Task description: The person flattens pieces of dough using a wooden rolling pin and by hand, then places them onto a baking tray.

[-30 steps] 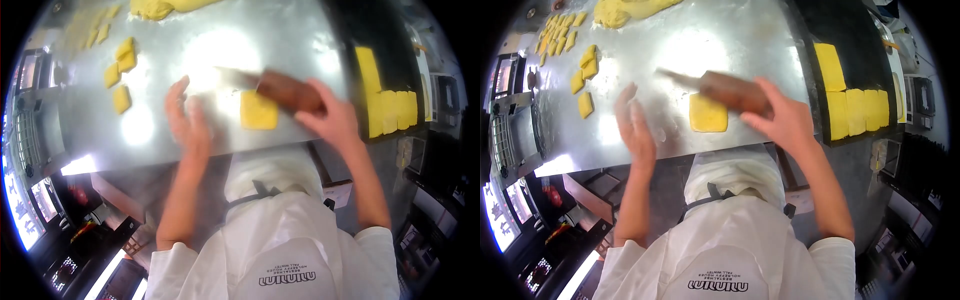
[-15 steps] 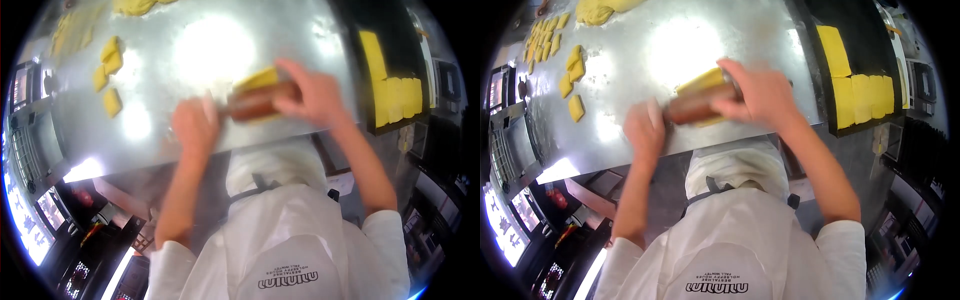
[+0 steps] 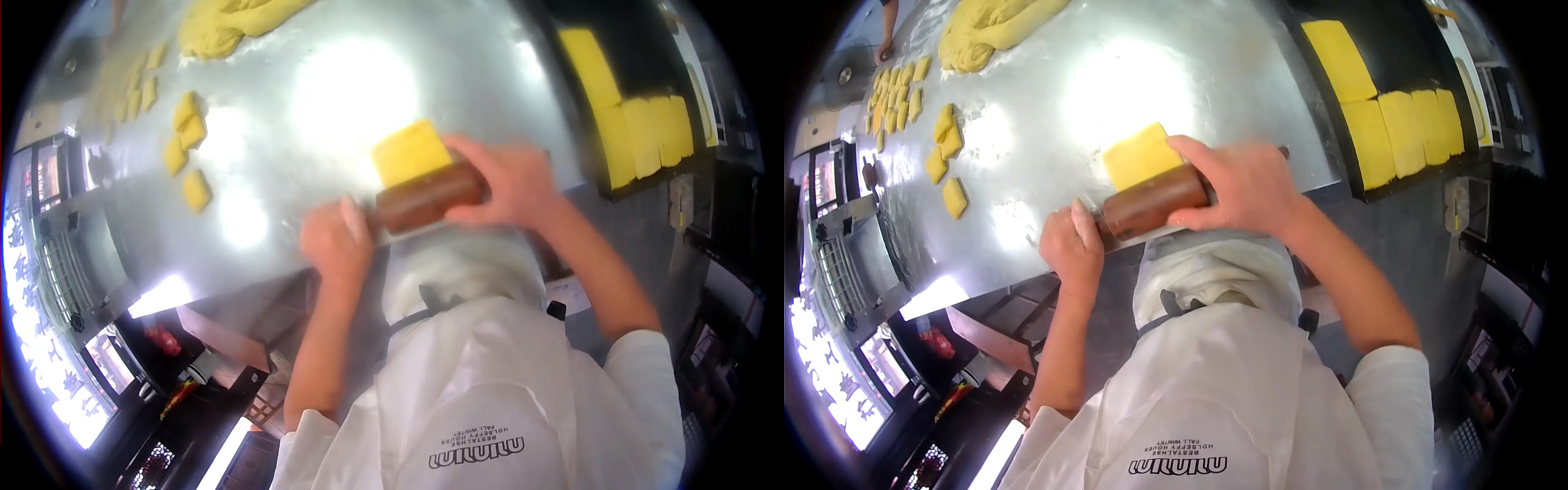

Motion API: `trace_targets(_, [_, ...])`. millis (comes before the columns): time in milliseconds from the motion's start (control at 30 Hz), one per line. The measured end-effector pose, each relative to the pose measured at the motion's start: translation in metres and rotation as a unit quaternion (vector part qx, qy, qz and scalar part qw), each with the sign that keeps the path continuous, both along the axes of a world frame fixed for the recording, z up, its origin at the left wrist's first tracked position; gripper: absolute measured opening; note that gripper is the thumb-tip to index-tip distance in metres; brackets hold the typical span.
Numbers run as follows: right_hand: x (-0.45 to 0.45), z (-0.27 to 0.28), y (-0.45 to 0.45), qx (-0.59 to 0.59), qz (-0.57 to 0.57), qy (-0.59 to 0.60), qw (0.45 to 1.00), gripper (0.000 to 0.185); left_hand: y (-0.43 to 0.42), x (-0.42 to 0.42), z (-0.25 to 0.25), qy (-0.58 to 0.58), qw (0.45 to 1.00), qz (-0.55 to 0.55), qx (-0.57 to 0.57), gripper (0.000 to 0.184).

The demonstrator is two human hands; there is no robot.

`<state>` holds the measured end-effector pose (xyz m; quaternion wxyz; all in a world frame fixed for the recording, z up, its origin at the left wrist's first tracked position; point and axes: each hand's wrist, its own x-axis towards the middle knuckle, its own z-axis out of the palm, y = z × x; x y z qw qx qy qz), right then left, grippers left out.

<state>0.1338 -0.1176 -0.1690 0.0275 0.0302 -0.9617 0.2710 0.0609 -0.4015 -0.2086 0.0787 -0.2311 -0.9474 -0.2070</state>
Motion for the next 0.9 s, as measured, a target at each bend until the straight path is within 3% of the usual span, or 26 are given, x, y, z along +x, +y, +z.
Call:
trace_targets(67, [-0.021,0.017,0.003,-0.022,-0.028,-0.127,0.991,0.075,-0.002,-0.013,-0.003,-0.105,0.991,0.029,-0.075,0.041])
trace_targets(100, [-0.032,0.012,0.007,-0.058,-0.073,-0.096,0.991,0.070,-0.001,-0.025,-0.002,-0.154,0.981,0.047,-0.110,0.041])
trace_targets(167, [-0.050,-0.018,0.013,-0.136,-0.161,-0.039,0.977,0.062,0.005,-0.049,0.016,-0.185,0.978,0.073,0.059,0.040])
trace_targets(200, [-0.055,-0.031,0.022,-0.119,-0.182,0.006,0.976,0.057,0.010,-0.060,0.025,-0.203,0.965,0.084,0.143,0.041])
trace_targets(233, [-0.056,0.003,0.032,-0.292,-0.240,-0.208,0.902,0.057,0.016,-0.071,0.037,-0.229,0.943,0.086,0.225,0.041])
trace_targets(300, [-0.052,-0.006,0.046,-0.326,-0.310,-0.148,0.881,0.062,0.029,-0.089,0.031,-0.192,0.930,0.086,0.302,0.044])
trace_targets(367, [-0.039,-0.025,0.043,-0.184,-0.330,-0.042,0.925,0.067,0.048,-0.083,0.021,-0.193,0.963,-0.019,0.186,0.051])
trace_targets(400, [-0.036,-0.030,0.042,-0.113,-0.338,0.016,0.934,0.070,0.053,-0.084,-0.001,-0.112,0.984,-0.104,0.097,0.055])
trace_targets(433, [-0.035,-0.028,0.043,-0.121,-0.340,0.009,0.933,0.072,0.075,-0.074,0.027,-0.218,0.970,-0.098,0.039,0.055])
trace_targets(600, [-0.023,-0.019,0.052,-0.138,-0.349,-0.032,0.926,0.077,0.089,-0.084,0.020,-0.328,0.936,-0.118,-0.051,0.033])
trace_targets(700, [-0.021,-0.016,0.049,-0.130,-0.356,-0.020,0.925,0.077,0.083,-0.073,0.027,-0.268,0.954,-0.122,0.065,0.027])
trace_targets(800, [-0.021,-0.015,0.050,-0.131,-0.364,-0.038,0.921,0.076,0.086,-0.057,0.076,-0.283,0.947,-0.100,0.117,0.019])
trace_targets(900, [-0.021,-0.017,0.050,-0.148,-0.360,-0.030,0.921,0.076,0.083,-0.041,0.098,-0.128,0.969,-0.159,0.138,0.015])
